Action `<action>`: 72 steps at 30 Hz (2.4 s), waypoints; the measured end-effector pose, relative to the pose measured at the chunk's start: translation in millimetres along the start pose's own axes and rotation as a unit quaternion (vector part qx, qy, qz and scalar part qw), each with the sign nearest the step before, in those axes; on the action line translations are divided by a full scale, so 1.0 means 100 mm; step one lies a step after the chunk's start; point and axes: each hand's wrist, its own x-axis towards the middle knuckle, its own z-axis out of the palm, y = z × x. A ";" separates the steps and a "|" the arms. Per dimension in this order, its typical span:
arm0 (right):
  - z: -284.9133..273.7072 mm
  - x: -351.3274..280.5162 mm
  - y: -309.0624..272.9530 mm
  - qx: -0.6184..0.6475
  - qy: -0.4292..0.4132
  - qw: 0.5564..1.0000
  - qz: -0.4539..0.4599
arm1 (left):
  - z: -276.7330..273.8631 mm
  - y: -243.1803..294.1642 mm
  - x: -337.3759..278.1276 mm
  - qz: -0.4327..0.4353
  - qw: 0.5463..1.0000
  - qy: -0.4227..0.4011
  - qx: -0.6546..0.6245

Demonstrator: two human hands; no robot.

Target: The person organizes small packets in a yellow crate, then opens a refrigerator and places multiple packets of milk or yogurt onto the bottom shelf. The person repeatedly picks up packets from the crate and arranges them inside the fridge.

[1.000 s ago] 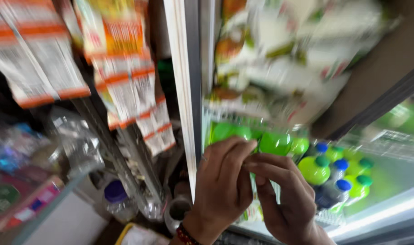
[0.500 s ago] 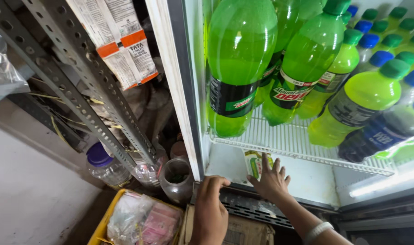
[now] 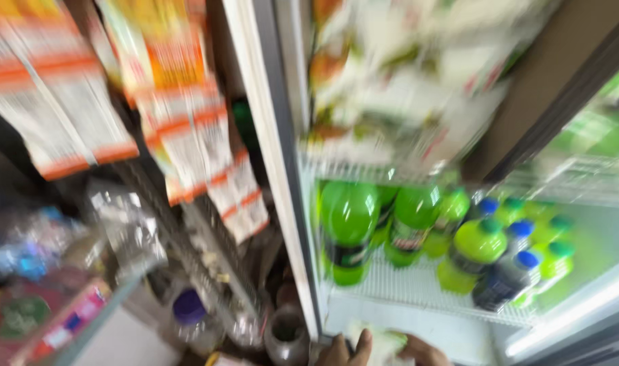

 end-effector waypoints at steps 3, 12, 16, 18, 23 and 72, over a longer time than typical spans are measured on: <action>0.14 -0.48 -0.86 -0.064 -0.018 0.987 -0.143 | -0.58 0.84 -0.44 0.106 0.987 -0.017 -0.120; 1.04 -2.56 -4.45 0.085 -0.033 0.992 -0.087 | -2.15 3.00 -2.09 0.340 0.918 0.048 -0.198; 1.41 -3.02 -5.19 -0.167 -0.064 0.964 -0.196 | -2.50 3.32 -2.28 0.380 0.899 0.089 -0.198; 1.56 -3.10 -5.39 -0.176 -0.049 0.953 -0.242 | -2.56 3.39 -2.31 0.414 0.875 0.076 -0.238; 1.77 -3.02 -5.78 -0.206 0.152 0.936 -0.243 | -2.63 3.62 -2.16 0.449 0.842 0.214 -0.207; 1.85 -1.83 -5.64 -0.582 0.042 0.459 -0.670 | -1.84 2.84 -1.20 0.315 0.826 0.333 -0.328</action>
